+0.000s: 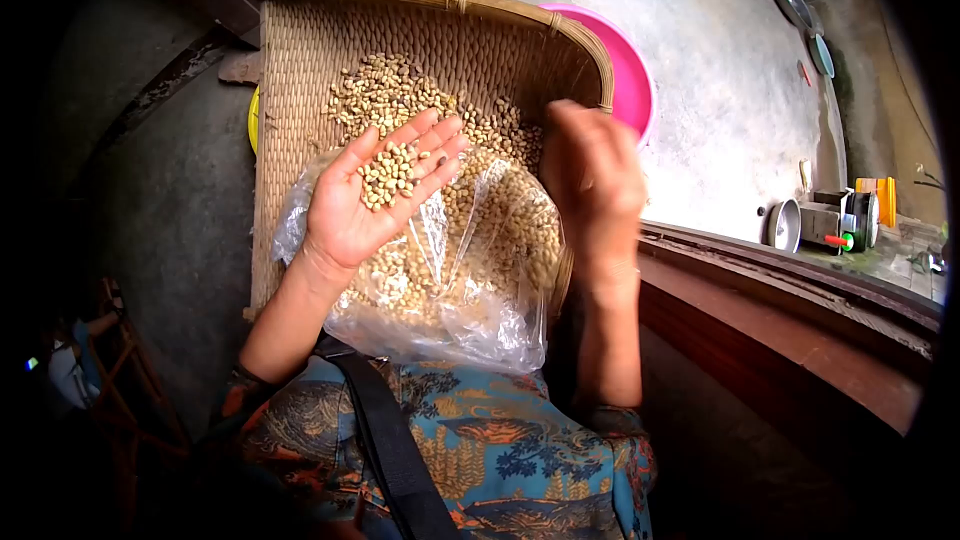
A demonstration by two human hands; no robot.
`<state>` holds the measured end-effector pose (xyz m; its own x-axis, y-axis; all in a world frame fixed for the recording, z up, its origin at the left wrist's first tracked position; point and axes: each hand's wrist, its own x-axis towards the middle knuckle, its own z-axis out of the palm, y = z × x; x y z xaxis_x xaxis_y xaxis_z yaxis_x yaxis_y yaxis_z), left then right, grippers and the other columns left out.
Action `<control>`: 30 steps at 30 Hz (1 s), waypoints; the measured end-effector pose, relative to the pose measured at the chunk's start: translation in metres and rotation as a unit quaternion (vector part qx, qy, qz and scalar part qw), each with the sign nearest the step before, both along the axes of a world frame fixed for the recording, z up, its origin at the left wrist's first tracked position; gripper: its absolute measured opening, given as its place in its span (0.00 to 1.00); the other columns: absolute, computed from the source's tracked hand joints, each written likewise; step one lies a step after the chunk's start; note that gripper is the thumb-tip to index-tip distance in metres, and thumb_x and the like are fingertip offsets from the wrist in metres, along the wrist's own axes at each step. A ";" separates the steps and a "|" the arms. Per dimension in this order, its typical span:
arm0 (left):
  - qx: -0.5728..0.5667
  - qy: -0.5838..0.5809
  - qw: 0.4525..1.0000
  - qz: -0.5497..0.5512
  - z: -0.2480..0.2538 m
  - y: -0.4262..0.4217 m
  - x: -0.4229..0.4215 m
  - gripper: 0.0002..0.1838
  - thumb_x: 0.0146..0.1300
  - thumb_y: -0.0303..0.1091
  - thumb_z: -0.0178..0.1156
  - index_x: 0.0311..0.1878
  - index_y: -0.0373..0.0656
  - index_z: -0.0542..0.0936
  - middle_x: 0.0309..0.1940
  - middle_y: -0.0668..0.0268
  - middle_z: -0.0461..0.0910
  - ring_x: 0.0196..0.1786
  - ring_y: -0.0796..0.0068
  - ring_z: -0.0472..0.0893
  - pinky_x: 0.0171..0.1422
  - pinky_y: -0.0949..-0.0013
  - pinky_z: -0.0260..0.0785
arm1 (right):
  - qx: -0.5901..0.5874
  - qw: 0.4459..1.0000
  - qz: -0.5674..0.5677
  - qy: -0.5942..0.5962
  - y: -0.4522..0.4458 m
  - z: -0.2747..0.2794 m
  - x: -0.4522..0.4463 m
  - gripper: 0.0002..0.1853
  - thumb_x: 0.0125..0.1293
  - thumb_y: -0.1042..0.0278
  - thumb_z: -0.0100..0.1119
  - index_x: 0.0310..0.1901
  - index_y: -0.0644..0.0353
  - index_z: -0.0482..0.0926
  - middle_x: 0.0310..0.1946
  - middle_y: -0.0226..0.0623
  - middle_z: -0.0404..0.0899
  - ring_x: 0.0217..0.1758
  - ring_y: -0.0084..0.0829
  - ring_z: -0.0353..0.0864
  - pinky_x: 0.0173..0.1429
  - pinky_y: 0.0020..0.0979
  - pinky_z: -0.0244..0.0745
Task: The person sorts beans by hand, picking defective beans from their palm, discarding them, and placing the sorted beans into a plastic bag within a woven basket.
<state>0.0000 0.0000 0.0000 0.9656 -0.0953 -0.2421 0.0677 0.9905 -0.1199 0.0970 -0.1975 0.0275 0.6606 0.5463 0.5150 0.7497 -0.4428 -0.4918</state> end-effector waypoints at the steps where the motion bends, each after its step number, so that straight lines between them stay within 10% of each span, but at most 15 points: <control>1: 0.010 -0.002 1.000 0.005 0.001 0.001 0.000 0.30 0.77 0.41 0.42 0.74 0.29 0.56 0.76 0.40 0.51 0.79 0.44 0.51 0.82 0.48 0.47 | 0.000 1.000 -0.002 0.001 0.002 0.002 -0.001 0.27 0.58 0.92 0.60 0.58 0.56 0.81 0.46 0.38 0.81 0.42 0.33 0.84 0.42 0.26 0.82; 6: 0.039 -0.029 0.999 0.018 -0.007 0.000 0.001 0.30 0.78 0.42 0.39 0.73 0.28 0.56 0.75 0.40 0.52 0.79 0.45 0.52 0.83 0.50 0.44 | -0.031 0.993 0.116 0.017 0.019 -0.012 -0.039 0.24 0.55 0.76 0.67 0.57 0.57 0.81 0.35 0.37 0.75 0.35 0.37 0.75 0.38 0.36 0.72; 30: 0.043 -0.005 0.999 0.004 -0.010 -0.004 -0.001 0.29 0.78 0.42 0.41 0.71 0.28 0.60 0.66 0.49 0.69 0.70 0.58 0.68 0.79 0.51 0.55 | 0.067 0.992 0.060 0.089 0.045 -0.012 -0.009 0.11 0.54 0.79 0.69 0.40 0.58 0.83 0.33 0.36 0.77 0.38 0.37 0.77 0.43 0.36 0.72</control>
<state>-0.0014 -0.0041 -0.0105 0.9687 -0.0668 -0.2389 0.0606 0.9976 -0.0334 0.0878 -0.1520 0.0159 0.6823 0.5609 0.4690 0.6889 -0.2785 -0.6692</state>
